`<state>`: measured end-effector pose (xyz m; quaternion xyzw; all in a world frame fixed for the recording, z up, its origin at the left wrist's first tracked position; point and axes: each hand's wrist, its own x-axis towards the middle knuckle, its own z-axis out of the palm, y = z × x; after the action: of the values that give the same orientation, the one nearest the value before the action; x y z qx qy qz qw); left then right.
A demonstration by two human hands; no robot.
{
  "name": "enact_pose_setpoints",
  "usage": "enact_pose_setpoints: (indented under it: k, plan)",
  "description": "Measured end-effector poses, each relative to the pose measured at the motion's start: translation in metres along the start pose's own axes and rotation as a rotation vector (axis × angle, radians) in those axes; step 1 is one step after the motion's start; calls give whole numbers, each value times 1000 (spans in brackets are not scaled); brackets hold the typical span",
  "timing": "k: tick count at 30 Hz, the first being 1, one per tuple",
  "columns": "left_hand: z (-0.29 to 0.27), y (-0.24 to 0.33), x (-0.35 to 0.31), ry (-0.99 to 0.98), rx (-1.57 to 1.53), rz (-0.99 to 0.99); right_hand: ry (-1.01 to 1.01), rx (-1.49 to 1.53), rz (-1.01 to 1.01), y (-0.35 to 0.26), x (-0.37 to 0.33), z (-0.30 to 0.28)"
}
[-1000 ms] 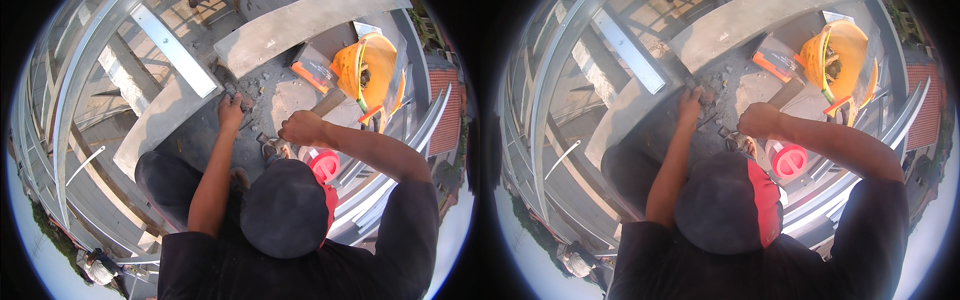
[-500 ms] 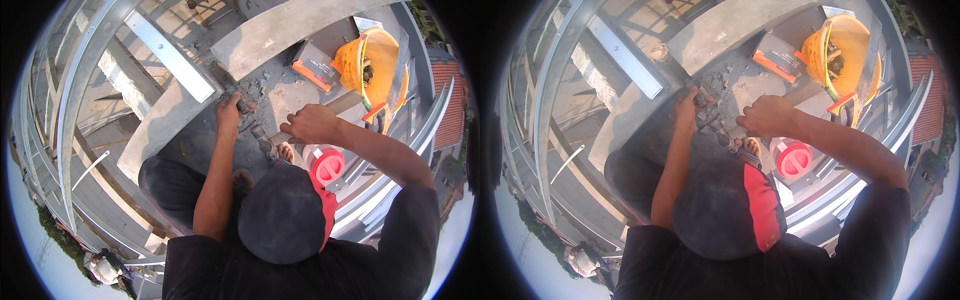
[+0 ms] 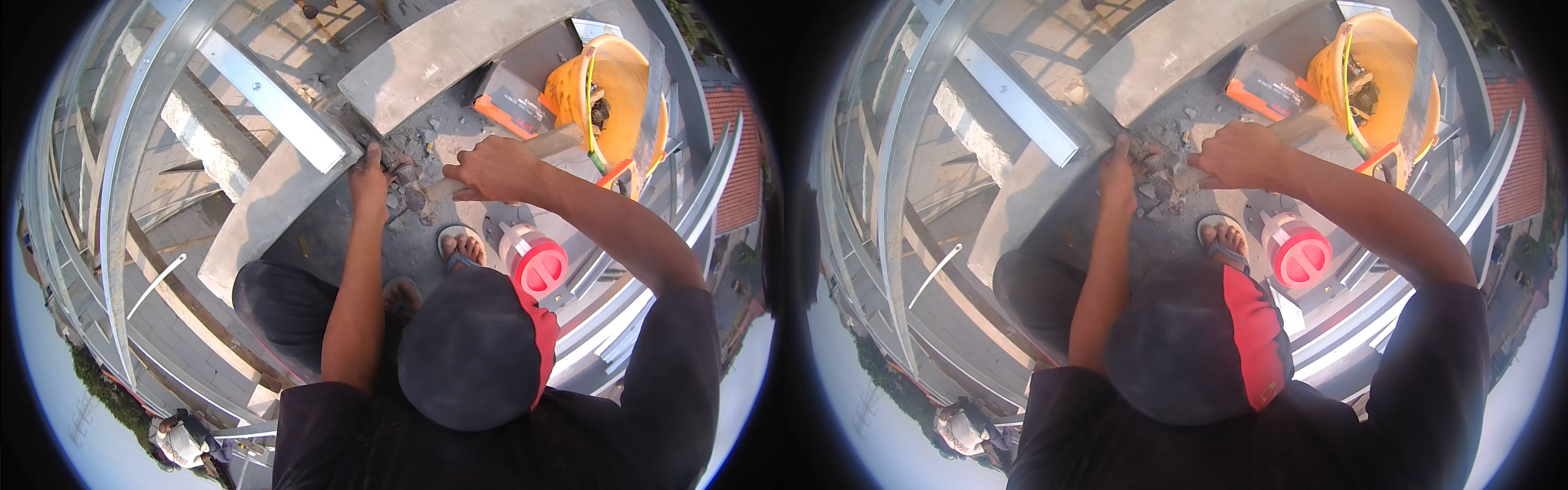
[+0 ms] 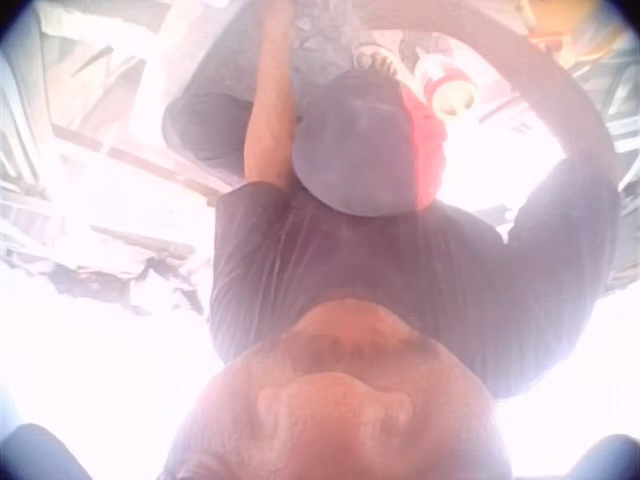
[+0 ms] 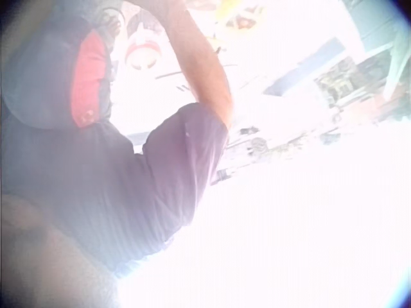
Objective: The person assembles a metal frame on a rooftop by positioning metal beams, sawing them to size, and hammering them into place. The person uses a hand saw and hammer to cut and secure the beams.
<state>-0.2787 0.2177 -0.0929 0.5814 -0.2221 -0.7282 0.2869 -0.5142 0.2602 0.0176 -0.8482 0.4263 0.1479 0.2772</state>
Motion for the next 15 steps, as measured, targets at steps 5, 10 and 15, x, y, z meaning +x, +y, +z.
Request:
enact_pose_setpoints:
  k: [5, 10, 15]
  plan:
    - [8, 11, -13, 113, 143, 10, -88, 53, -14, -8, -18, 10]
    - [18, -13, -41, 97, 304, 11, -139, 139, 65, -24, -37, 26]
    - [20, -18, -40, 247, 404, 215, -76, 312, 232, -42, -57, 53]
